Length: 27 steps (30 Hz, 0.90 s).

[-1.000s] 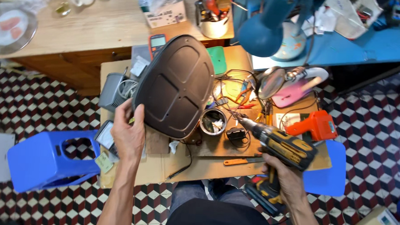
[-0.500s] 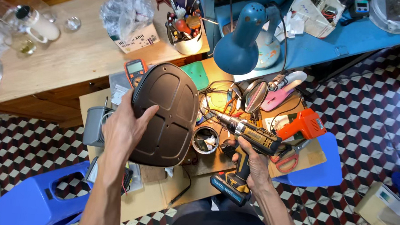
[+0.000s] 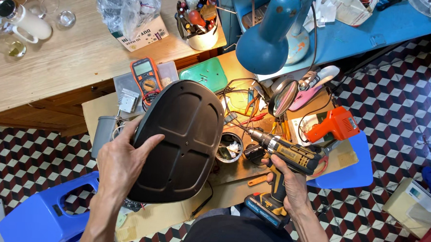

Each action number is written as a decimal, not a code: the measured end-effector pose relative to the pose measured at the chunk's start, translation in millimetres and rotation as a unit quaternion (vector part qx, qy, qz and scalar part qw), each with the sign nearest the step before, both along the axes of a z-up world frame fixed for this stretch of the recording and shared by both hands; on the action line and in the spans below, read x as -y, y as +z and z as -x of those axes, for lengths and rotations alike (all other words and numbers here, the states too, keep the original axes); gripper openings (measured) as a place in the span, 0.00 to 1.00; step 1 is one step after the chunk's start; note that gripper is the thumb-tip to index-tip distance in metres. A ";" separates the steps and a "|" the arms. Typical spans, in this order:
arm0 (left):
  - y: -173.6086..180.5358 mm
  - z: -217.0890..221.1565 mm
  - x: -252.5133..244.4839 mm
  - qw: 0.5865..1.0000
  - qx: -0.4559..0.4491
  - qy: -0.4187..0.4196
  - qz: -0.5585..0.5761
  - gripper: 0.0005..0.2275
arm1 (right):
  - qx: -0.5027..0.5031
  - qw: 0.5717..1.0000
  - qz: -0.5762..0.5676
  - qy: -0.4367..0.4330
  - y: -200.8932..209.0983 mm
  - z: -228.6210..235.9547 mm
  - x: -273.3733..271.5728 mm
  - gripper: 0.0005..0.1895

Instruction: The person secures a black plastic cover onto a base using a cordless drill and screws. They repeatedly position the cover, drive screws into pre-drilled holes, and adjust the alignment to ensure a tight fit.

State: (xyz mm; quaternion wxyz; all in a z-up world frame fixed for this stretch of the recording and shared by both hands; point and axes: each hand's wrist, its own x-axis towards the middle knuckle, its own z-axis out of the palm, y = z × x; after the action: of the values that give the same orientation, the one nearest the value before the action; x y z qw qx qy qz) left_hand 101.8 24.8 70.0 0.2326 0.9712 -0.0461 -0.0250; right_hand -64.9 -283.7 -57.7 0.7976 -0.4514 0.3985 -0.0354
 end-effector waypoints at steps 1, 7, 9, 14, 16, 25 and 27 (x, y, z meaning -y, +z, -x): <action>-1.0 2.2 2.0 1.000 -0.012 0.004 0.003 0.26 | -0.005 1.000 0.002 0.002 -0.5 3.2 -0.6 0.19; 1.6 7.3 10.9 0.997 -0.052 -0.022 -0.045 0.27 | -0.006 1.000 -0.006 -0.006 4.7 7.7 -4.1 0.17; 3.5 8.6 10.3 0.995 -0.035 -0.051 -0.081 0.27 | 0.006 1.000 -0.013 -0.004 3.6 8.9 -3.4 0.17; 9.7 -8.0 25.8 0.984 -0.109 -0.048 -0.129 0.30 | -0.012 1.000 -0.013 0.015 2.8 -0.3 2.5 0.18; 9.9 -6.0 39.4 0.988 -0.037 -0.068 -0.133 0.29 | -0.020 0.999 -0.016 0.026 1.4 -0.9 3.2 0.18; -25.6 -12.9 106.4 0.951 0.252 -0.167 -0.066 0.22 | -0.018 0.998 -0.022 0.063 5.7 -5.2 17.2 0.18; -42.6 -32.3 116.4 0.946 0.263 -0.178 -0.065 0.21 | -0.016 0.997 -0.013 0.076 6.8 -2.7 21.7 0.18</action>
State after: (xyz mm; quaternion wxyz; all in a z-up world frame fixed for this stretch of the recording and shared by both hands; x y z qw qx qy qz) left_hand 134.1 -91.6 27.4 0.1401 0.9324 -0.2756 0.1873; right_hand -62.1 -305.4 -50.8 0.7976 -0.4703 0.3757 0.0378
